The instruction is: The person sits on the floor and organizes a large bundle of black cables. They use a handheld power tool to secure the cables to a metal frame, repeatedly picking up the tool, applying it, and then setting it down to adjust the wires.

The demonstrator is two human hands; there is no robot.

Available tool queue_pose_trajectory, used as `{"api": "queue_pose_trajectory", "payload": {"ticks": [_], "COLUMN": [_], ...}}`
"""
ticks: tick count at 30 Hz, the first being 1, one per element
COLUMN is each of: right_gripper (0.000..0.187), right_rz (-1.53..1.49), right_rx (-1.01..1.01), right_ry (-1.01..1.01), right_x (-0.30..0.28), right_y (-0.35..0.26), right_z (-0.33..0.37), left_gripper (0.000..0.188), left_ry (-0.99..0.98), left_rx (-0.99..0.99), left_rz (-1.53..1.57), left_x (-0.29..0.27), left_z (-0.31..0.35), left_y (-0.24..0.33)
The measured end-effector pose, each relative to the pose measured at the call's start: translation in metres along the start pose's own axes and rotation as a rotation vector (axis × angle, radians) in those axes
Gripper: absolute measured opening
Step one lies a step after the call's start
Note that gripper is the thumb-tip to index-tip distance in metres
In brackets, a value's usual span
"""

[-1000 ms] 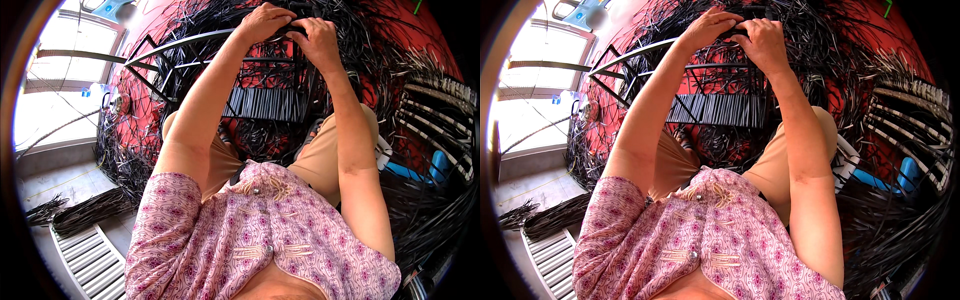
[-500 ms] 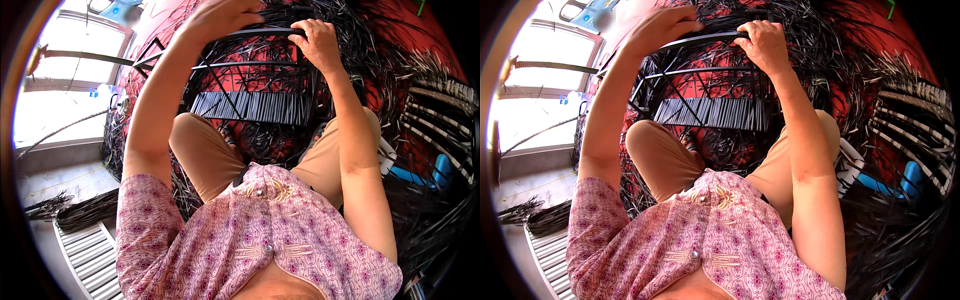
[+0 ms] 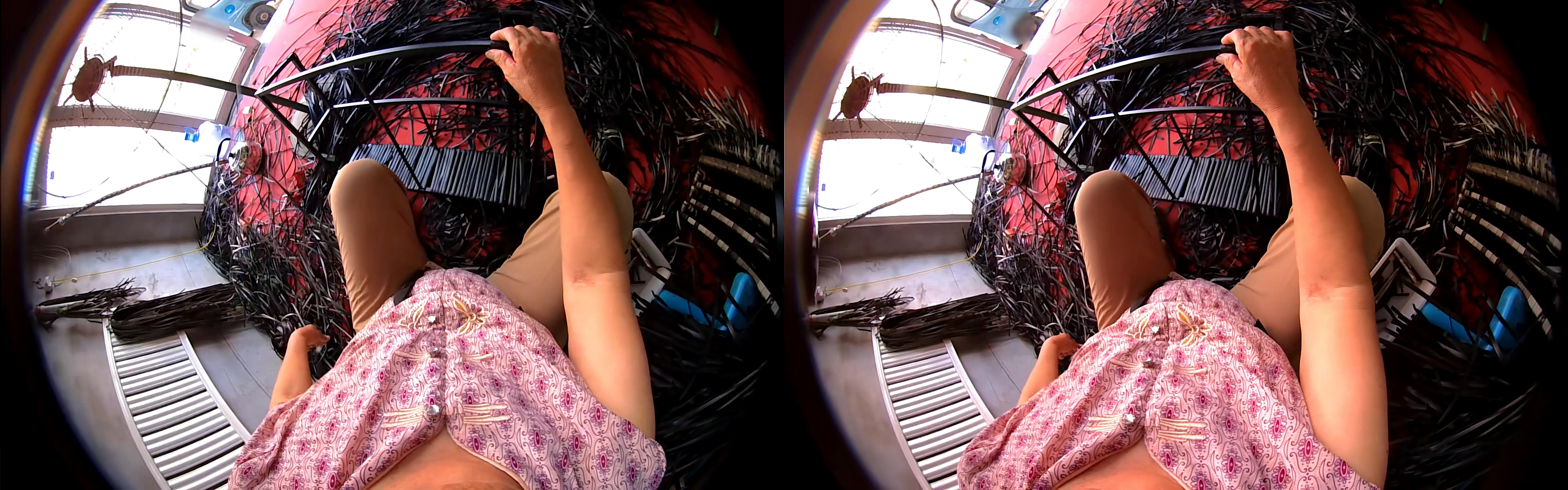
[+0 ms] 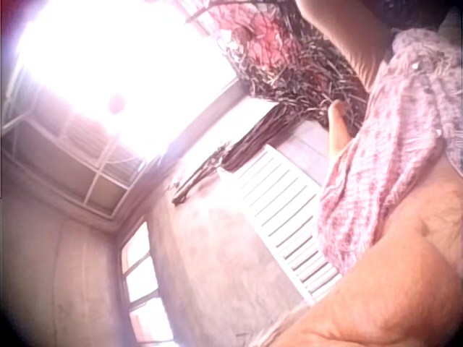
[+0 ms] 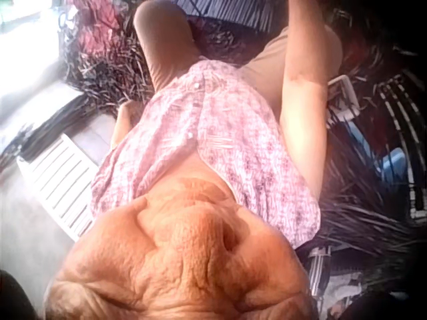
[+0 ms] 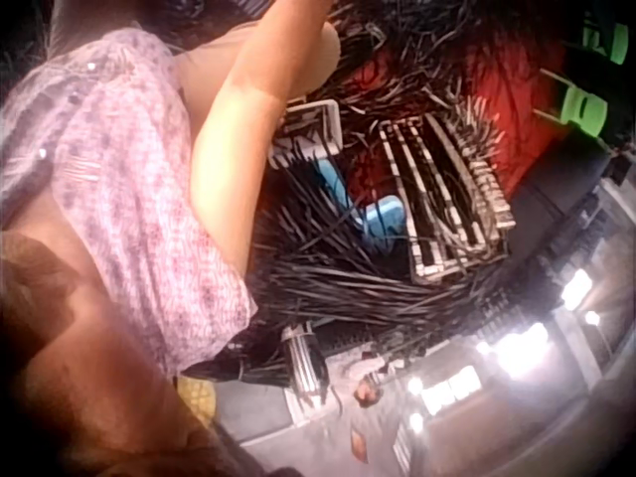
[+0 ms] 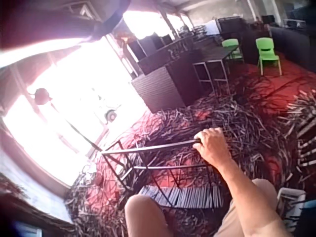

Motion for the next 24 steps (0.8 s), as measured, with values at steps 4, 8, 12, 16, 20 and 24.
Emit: {"api": "queue_pose_trajectory", "payload": {"ticks": [4, 8, 12, 16, 20, 24], "right_gripper": [0.024, 0.022, 0.02, 0.019, 0.018, 0.018], "right_rz": [-0.006, 0.017, 0.003, -0.031, -0.026, -0.068], "right_rx": [-0.001, -0.022, -0.011, -0.013, 0.02, 0.027], "right_ry": [-0.002, -0.03, -0.058, -0.046, -0.071, -0.089], "right_x": [-0.002, -0.001, 0.0, 0.003, 0.003, 0.007], "right_y": [0.001, 0.002, 0.008, 0.012, 0.015, 0.018], "right_z": [-0.001, 0.0, -0.001, -0.004, -0.009, -0.011], "left_gripper": [0.024, 0.02, 0.025, 0.022, 0.027, 0.007], "left_ry": [0.693, 0.999, 1.486, 1.958, 2.129, 1.53], "left_rx": [0.605, 0.749, 1.206, 1.332, 1.39, 1.833], "left_rz": [-0.924, 0.675, 0.763, 0.793, 0.973, 1.385], "left_x": [-0.104, -0.278, -0.371, -0.402, -0.422, -0.429], "left_z": [0.069, 0.265, 0.455, 0.57, 0.597, 0.509], "left_y": [0.091, 0.141, 0.206, 0.264, 0.312, 0.375]}}
Point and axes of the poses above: each hand's wrist, its own z-axis away from the middle knuckle, its own x-axis out of the palm, y = z × x, the point moved 6 cm from there along -z, towards the middle knuckle, and after that the axes turned 11 degrees about -z, right-handed, at the moved point
